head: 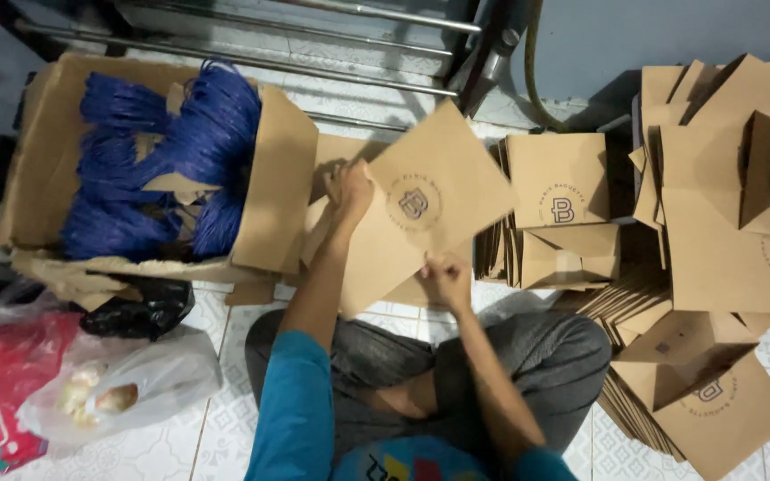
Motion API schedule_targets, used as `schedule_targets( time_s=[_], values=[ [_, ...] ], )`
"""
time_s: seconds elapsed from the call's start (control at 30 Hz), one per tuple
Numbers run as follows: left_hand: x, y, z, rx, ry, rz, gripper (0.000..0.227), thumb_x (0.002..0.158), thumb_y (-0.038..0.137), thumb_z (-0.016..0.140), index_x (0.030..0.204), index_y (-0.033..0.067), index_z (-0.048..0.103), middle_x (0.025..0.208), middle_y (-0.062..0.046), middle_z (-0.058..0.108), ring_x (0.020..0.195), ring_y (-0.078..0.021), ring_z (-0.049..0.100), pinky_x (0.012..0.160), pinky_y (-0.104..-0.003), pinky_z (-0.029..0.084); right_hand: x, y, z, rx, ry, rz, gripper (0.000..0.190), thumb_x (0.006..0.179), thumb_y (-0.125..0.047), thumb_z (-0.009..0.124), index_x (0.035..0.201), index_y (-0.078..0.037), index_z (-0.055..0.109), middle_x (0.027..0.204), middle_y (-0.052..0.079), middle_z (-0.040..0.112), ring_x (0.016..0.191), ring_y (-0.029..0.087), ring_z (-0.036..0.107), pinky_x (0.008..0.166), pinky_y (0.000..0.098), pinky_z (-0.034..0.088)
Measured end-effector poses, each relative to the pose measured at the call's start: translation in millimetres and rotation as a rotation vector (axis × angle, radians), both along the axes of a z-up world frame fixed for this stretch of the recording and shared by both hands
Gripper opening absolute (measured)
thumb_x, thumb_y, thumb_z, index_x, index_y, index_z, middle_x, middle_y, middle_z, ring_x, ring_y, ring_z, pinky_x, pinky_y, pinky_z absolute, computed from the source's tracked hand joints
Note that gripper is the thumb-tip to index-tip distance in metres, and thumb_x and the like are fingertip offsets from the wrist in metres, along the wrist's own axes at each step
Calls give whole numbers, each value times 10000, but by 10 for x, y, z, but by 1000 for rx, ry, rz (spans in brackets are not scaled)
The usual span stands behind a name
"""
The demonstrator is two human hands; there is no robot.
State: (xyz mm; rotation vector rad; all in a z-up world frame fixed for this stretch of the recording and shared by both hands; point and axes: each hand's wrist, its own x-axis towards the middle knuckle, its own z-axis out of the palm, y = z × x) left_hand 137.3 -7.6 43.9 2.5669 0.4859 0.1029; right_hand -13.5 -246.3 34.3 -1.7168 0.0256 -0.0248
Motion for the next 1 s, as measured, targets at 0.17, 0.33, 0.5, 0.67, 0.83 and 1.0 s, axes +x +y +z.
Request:
schedule_targets(
  time_s=[0.17, 0.33, 0.5, 0.67, 0.83, 1.0],
  values=[
    [112, -472, -49, 320, 301, -228, 423, 952, 273, 604, 1370, 209, 584, 1352, -81, 606, 1269, -282, 489, 1081, -494, 255, -356, 326, -717, 143, 399, -2, 197, 815, -311, 900, 817, -127, 829, 776, 107, 776, 676, 122, 693, 572, 247, 558],
    [195, -617, -1158, 446, -222, -95, 206, 928, 291, 660, 1116, 217, 699, 1188, -42, 637, 1231, -277, 516, 1196, -514, 261, -330, 638, -589, 351, 765, -118, 294, 898, -299, 811, 922, -12, 754, 852, 187, 781, 710, 193, 774, 573, 259, 636],
    [-34, -573, -1289, 362, -581, -165, 520, 662, 332, 875, 1013, 85, 581, 1119, -107, 573, 1172, -309, 563, 1139, -491, 404, -419, 779, 16, -175, 457, 483, 397, 928, -210, 514, 1025, 118, 715, 1097, 380, 689, 1133, 543, 626, 984, 622, 505],
    [-313, -551, -1072, 279, -541, -392, 293, 932, 235, 594, 1134, 52, 699, 1212, -87, 594, 1342, -284, 474, 1232, -501, 272, 54, 968, 393, -202, 111, 228, 498, 1102, -419, 397, 1104, -102, 781, 1056, 163, 770, 1110, 263, 705, 898, 451, 561],
    [-385, -441, -1220, 539, -86, -525, 537, 1092, 370, 371, 1551, 92, 366, 1651, -86, 304, 1553, -224, 187, 1303, -435, 42, 637, 1127, 278, -285, -162, 340, 528, 1101, -190, 221, 1489, 113, 410, 1511, 392, 408, 1436, 579, 276, 1106, 763, 250],
    [-473, -278, -877, 580, 14, -557, 553, 1082, 375, 341, 1580, 138, 301, 1684, -52, 185, 1569, -207, 99, 1297, -412, 18, 841, 1083, -421, -491, -261, 407, 601, 1105, -341, 186, 1584, -11, 335, 1646, 215, 321, 1539, 403, 227, 1248, 572, 151]
  ],
)
